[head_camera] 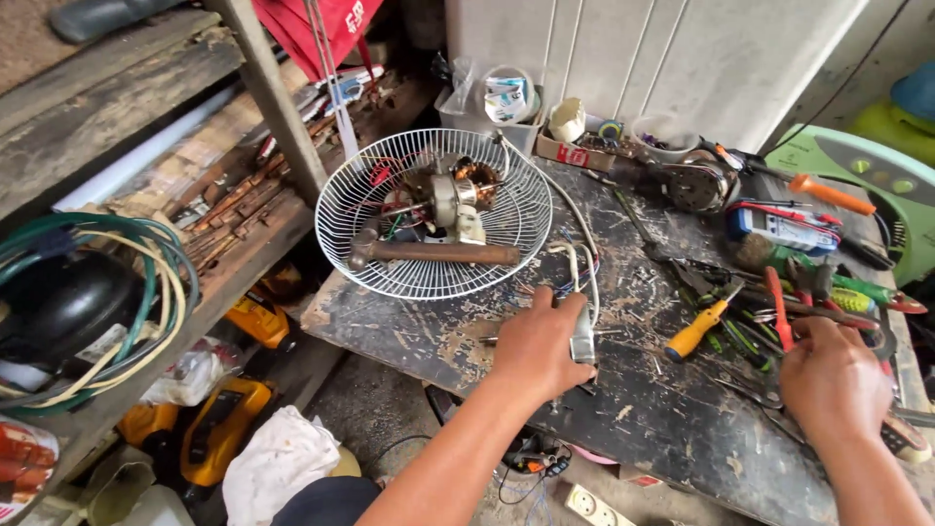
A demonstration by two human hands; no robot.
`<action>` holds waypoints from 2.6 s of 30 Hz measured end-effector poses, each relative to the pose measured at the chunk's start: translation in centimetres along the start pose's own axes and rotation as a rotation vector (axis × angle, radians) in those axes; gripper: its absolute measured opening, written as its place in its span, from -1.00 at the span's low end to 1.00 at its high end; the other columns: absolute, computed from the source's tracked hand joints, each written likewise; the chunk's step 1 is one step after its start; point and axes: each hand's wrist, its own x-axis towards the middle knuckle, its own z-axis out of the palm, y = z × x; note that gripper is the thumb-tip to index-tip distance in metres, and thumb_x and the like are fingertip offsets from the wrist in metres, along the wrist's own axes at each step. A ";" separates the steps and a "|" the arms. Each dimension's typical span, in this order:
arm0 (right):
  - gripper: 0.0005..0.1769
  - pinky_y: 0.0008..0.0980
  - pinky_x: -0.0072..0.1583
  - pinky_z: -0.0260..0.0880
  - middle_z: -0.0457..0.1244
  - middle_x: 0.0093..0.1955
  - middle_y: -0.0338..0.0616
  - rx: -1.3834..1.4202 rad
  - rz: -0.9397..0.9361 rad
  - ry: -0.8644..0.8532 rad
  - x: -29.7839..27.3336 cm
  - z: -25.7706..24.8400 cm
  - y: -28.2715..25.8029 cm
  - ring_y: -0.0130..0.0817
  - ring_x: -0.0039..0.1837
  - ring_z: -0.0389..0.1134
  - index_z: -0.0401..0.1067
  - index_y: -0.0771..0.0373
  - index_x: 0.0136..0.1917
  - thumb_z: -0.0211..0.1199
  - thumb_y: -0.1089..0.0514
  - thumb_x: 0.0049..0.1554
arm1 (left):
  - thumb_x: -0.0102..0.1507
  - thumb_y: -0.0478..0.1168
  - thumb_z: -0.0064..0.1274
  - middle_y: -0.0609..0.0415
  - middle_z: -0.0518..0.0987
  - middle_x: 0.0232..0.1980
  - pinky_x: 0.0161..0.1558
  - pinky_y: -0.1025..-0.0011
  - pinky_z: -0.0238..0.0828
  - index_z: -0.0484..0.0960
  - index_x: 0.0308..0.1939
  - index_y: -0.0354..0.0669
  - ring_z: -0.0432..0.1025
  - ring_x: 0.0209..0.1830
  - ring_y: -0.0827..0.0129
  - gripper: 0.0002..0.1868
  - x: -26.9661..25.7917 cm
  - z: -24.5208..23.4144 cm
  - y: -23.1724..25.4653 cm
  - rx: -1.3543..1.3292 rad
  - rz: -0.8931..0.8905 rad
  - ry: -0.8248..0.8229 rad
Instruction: Disassembling and repairing a fan motor housing using a screwdriver and hammer on a workbench.
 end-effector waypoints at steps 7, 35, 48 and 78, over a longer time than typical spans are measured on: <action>-0.56 0.08 -0.12 0.52 0.42 0.13 -0.11 0.034 -0.032 -0.093 -0.5 -1.2 -0.7 0.04 0.12 0.44 0.50 0.05 0.33 0.11 0.05 0.22 | 0.01 -0.20 0.39 -0.09 0.22 0.39 -0.18 0.29 0.66 0.31 0.40 0.10 0.52 -0.11 0.08 -0.10 -0.4 -2.3 -1.0 -0.158 -0.041 0.002; -0.72 0.16 0.17 0.43 0.39 0.06 -0.11 0.388 -0.502 0.040 -2.1 -3.5 -6.7 -0.12 0.12 0.42 0.55 0.19 0.15 0.18 0.17 0.19 | 0.01 -0.41 0.32 0.02 0.24 0.39 0.05 0.07 0.61 0.36 0.36 0.12 0.34 0.24 0.01 -0.14 1.1 -0.9 -2.7 0.080 0.104 -0.005; -0.85 -0.12 0.40 0.16 0.34 0.06 -0.34 0.277 -0.466 -0.199 0.3 0.0 -7.3 -0.23 0.32 0.30 0.61 -0.12 -0.10 0.31 -0.04 0.04 | 0.11 -0.02 0.41 -0.53 0.11 0.45 0.35 -0.34 0.02 0.13 0.58 -0.09 0.05 0.46 -0.51 0.06 -0.8 -1.8 -2.8 0.076 0.165 0.016; -0.86 0.01 -0.06 0.43 0.40 -0.11 -0.11 0.490 -0.784 0.041 7.3 2.2 -12.2 -0.15 -0.18 0.41 0.61 0.26 -0.04 0.25 0.27 0.18 | 0.12 -0.11 0.33 0.01 0.49 0.30 0.20 0.03 0.37 0.35 0.37 -0.03 0.40 0.21 0.05 -0.23 -0.6 0.7 -5.7 -0.212 -0.027 0.224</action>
